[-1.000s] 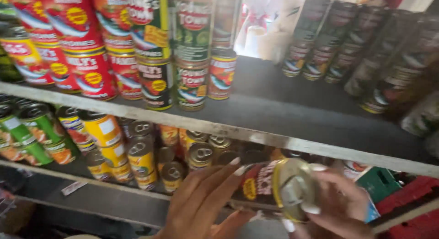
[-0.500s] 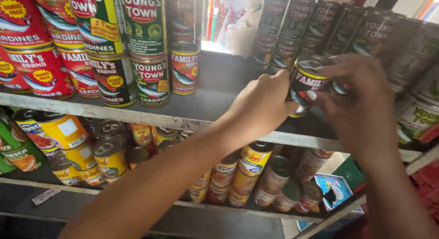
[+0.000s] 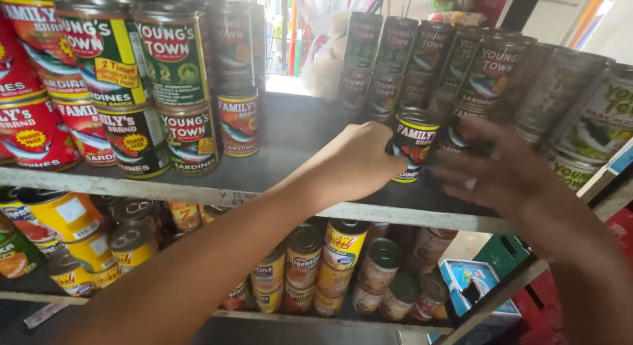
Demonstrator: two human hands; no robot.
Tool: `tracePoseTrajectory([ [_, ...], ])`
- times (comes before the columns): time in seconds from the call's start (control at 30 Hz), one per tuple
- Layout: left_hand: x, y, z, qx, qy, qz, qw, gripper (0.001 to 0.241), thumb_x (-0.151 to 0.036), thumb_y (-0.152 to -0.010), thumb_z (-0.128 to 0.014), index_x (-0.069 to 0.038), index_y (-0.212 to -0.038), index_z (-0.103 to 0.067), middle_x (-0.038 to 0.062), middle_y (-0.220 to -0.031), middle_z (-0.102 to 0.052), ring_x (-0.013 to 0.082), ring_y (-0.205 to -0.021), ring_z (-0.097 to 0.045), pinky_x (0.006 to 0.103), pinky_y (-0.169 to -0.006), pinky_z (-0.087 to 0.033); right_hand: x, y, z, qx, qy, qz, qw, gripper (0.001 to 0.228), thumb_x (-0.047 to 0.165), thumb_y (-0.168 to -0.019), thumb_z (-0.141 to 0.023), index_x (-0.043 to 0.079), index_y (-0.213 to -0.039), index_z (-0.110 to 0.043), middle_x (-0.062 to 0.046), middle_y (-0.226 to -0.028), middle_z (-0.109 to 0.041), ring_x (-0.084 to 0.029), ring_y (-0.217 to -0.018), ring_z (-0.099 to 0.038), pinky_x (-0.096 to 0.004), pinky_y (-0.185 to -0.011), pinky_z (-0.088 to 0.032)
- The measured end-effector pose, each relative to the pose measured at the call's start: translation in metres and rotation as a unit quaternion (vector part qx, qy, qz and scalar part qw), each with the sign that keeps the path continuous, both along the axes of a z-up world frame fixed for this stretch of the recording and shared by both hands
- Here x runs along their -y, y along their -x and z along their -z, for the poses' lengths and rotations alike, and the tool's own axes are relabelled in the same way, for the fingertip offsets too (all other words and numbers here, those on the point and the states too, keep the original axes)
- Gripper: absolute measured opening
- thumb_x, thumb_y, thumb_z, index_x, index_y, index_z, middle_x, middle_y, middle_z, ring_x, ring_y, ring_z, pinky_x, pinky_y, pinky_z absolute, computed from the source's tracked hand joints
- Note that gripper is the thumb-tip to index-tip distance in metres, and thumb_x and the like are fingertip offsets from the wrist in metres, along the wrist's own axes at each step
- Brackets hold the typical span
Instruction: Stocking canned goods from a box onto store shelves.
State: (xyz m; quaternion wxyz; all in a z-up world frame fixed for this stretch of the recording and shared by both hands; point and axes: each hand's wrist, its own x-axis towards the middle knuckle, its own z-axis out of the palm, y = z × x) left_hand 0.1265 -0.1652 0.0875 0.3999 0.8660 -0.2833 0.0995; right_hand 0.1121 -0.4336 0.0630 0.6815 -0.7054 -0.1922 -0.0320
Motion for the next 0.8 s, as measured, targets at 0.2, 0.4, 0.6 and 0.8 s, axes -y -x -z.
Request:
tracePoseTrajectory([
  [0.2,0.033,-0.049,0.009,-0.03,-0.012,0.006,0.999,0.037,-0.028,-0.079,-0.066,0.004,-0.096,-0.073,0.029,-0.083,-0.074,0.0384,-0.082,-0.077,0.0455,-0.07,-0.058,-0.029,-0.016,-0.017,0.006,0.103,-0.018,0.994,0.092,-0.004,-0.077,-0.062,0.012,-0.16,-0.026,-0.017,-0.152,-0.05,-0.029,-0.131,-0.059,-0.04,-0.101,-0.049],
  [0.4,0.058,-0.101,-0.003,-0.07,-0.08,0.027,0.994,0.027,-0.014,-0.079,-0.06,0.004,-0.093,-0.074,0.027,-0.089,-0.073,0.0411,-0.081,-0.075,0.0504,-0.065,-0.055,-0.042,-0.038,-0.042,0.003,0.324,0.138,0.936,0.082,0.02,-0.083,-0.066,0.018,-0.159,-0.036,-0.014,-0.121,-0.071,-0.022,-0.111,-0.069,-0.035,-0.094,-0.052],
  [0.6,0.103,-0.207,0.029,0.181,-0.312,0.083,0.929,0.021,-0.01,-0.081,-0.062,0.0,-0.093,-0.076,0.023,-0.095,-0.074,0.0381,-0.085,-0.072,0.0483,-0.071,-0.055,0.026,-0.171,-0.009,0.147,0.684,0.132,0.702,0.038,0.027,-0.096,-0.068,0.0,-0.123,-0.072,-0.02,-0.103,-0.071,-0.028,-0.088,-0.064,-0.04,-0.082,-0.052],
  [0.8,0.104,-0.236,0.039,0.038,0.025,0.079,0.996,0.021,-0.007,-0.08,-0.058,-0.001,-0.095,-0.073,0.019,-0.091,-0.075,0.0303,-0.079,-0.073,0.0437,-0.066,-0.055,-0.026,-0.132,-0.025,0.192,0.322,-0.002,0.927,0.042,0.016,-0.078,-0.065,0.001,-0.118,-0.064,-0.01,-0.102,-0.071,-0.019,-0.087,-0.06,-0.036,-0.076,-0.05],
])
